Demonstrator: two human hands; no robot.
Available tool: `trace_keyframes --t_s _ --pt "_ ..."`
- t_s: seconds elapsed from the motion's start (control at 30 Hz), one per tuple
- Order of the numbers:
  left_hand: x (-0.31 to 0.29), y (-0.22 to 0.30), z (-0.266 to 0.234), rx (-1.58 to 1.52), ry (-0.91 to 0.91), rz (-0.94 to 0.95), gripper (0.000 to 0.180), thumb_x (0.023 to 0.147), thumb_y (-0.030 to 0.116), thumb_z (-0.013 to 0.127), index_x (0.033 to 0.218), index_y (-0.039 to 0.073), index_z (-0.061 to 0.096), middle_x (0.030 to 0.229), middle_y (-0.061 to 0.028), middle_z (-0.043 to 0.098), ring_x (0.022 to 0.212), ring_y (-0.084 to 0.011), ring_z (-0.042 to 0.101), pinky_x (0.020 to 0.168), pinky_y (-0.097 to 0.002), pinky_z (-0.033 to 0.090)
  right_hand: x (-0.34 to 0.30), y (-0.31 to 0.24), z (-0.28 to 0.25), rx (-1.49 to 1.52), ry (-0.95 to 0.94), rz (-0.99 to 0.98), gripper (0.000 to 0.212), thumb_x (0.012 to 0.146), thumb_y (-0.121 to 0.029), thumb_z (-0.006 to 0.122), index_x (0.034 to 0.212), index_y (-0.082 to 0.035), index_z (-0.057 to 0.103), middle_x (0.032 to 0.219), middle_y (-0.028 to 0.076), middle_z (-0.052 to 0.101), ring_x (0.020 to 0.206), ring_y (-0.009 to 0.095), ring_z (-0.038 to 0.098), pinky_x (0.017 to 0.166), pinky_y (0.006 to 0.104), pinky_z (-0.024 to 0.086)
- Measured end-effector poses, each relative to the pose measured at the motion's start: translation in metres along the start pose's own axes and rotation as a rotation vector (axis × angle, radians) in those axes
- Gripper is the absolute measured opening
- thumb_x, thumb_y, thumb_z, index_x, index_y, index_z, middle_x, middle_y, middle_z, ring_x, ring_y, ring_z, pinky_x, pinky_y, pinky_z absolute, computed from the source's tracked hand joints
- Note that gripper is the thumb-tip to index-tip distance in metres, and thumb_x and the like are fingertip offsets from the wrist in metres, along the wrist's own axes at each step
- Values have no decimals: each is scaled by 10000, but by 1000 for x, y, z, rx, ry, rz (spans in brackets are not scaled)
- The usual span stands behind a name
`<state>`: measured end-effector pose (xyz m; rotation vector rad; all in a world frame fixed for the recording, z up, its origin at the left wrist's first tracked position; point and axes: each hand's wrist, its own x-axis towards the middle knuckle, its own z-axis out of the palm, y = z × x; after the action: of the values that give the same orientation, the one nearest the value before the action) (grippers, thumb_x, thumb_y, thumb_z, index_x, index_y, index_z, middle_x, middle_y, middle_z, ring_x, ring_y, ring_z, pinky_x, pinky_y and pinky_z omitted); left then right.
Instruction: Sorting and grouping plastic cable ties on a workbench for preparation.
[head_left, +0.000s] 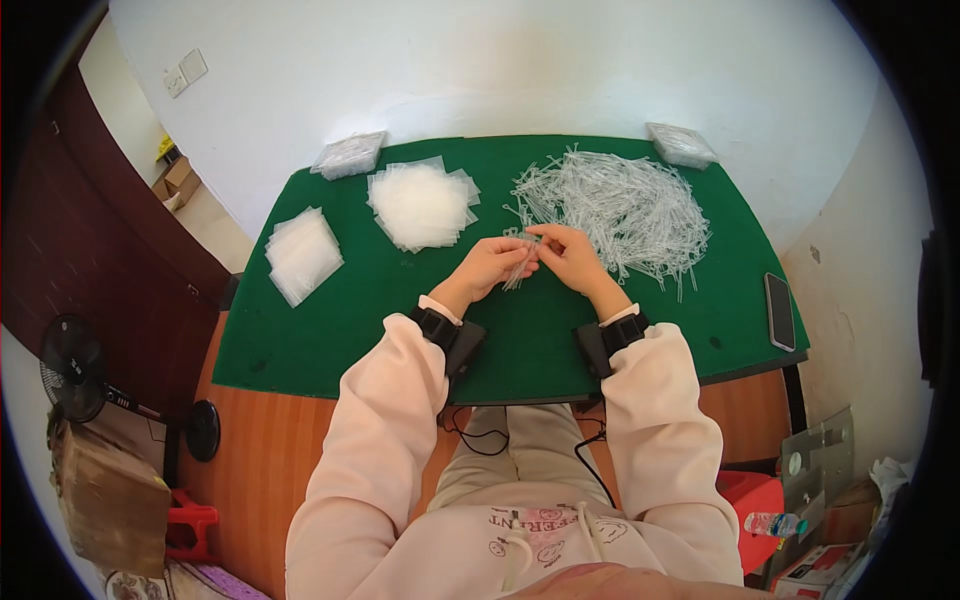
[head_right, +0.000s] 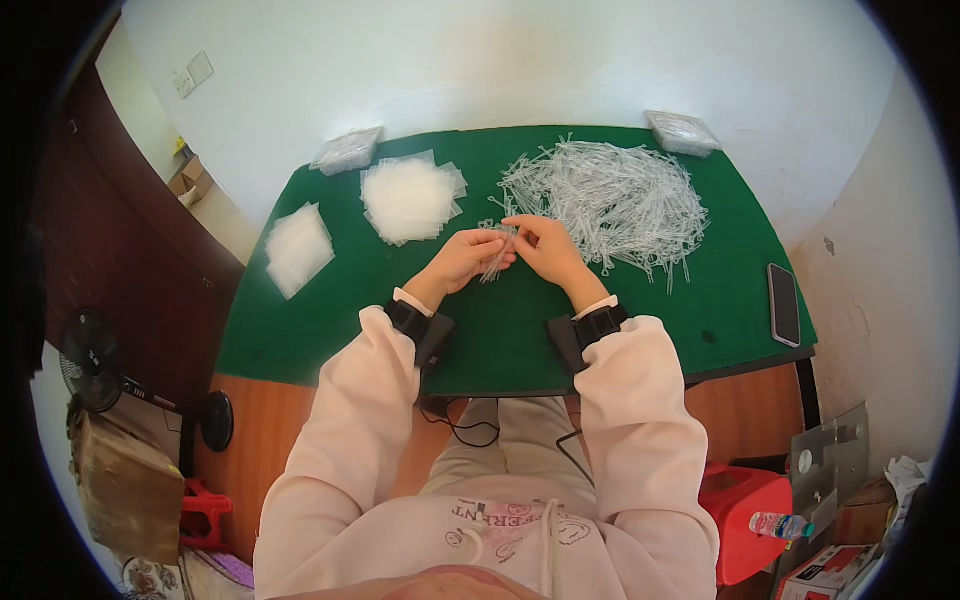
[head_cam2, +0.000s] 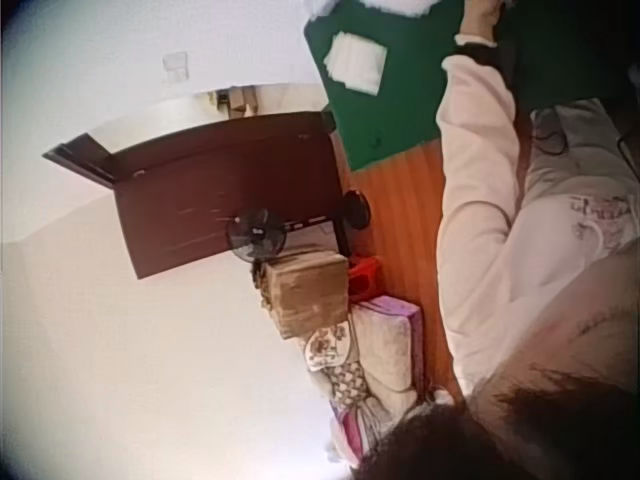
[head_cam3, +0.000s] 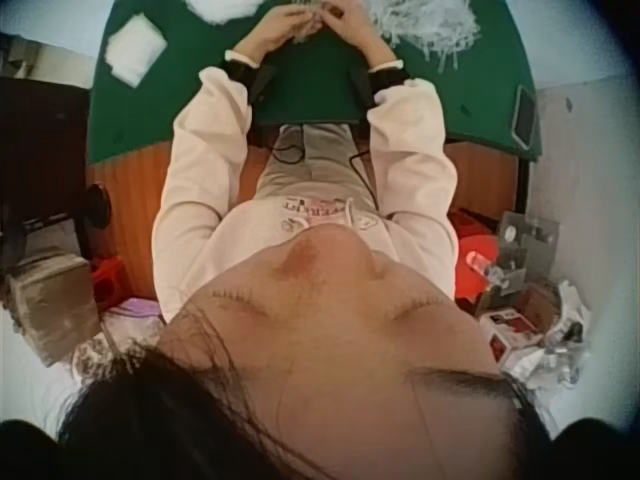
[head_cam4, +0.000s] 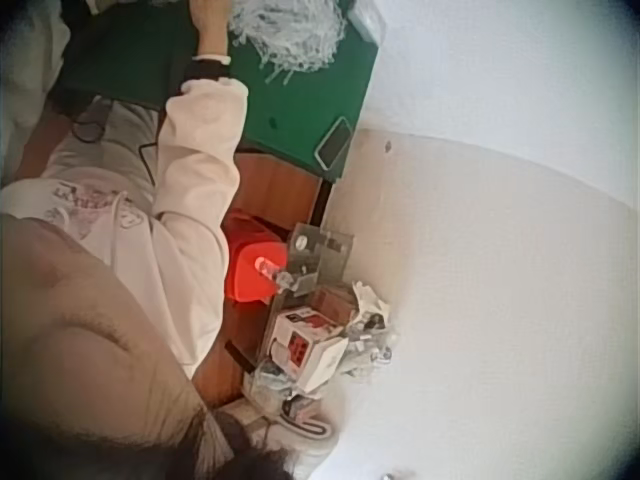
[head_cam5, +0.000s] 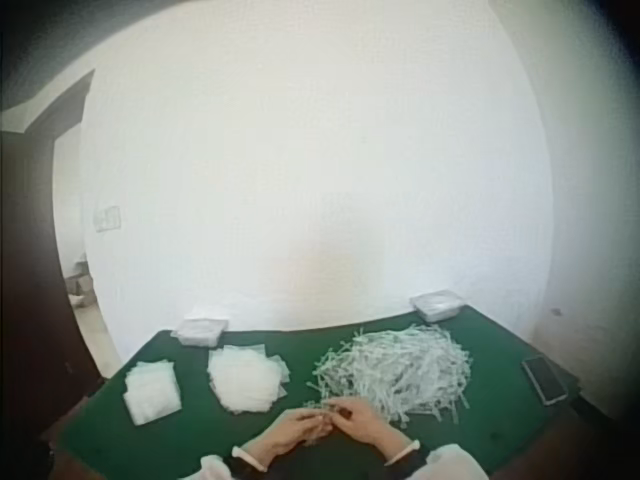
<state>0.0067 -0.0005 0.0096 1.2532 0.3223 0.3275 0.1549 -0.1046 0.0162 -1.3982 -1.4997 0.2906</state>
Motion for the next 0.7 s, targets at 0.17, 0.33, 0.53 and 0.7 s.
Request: trace_keyframes --t_s 0.17,0.33,0.53,0.7 --pt "1 0 -1 -23 -7 4 250 906 124 465 1091 -31 531 1044 -111 588 932 -193 591 836 -309 481 0 3 -1 -25 10 13 246 755 -19 563 998 -23 597 652 8 521 546 65 432 516 212 372" --pt "2 -2 -3 -59 3 -16 213 897 100 477 1061 -25 530 1029 -99 589 923 -186 592 831 -304 485 1 2 -2 -43 29 25 245 726 -60 582 968 -30 596 649 59 566 539 127 495 522 258 413" --pt "4 -5 -5 18 -65 38 156 857 43 525 1004 -9 535 971 -71 583 906 -170 593 824 -297 486 0 0 -3 -72 28 42 246 698 -58 588 942 -26 597 624 48 564 524 130 505 519 256 415" --pt "5 -5 -6 -1 -76 50 109 830 10 549 938 8 530 933 -56 572 894 -163 593 818 -294 486 1 1 -2 -95 53 50 246 695 -68 594 938 -24 597 623 43 574 522 124 510 515 251 416"
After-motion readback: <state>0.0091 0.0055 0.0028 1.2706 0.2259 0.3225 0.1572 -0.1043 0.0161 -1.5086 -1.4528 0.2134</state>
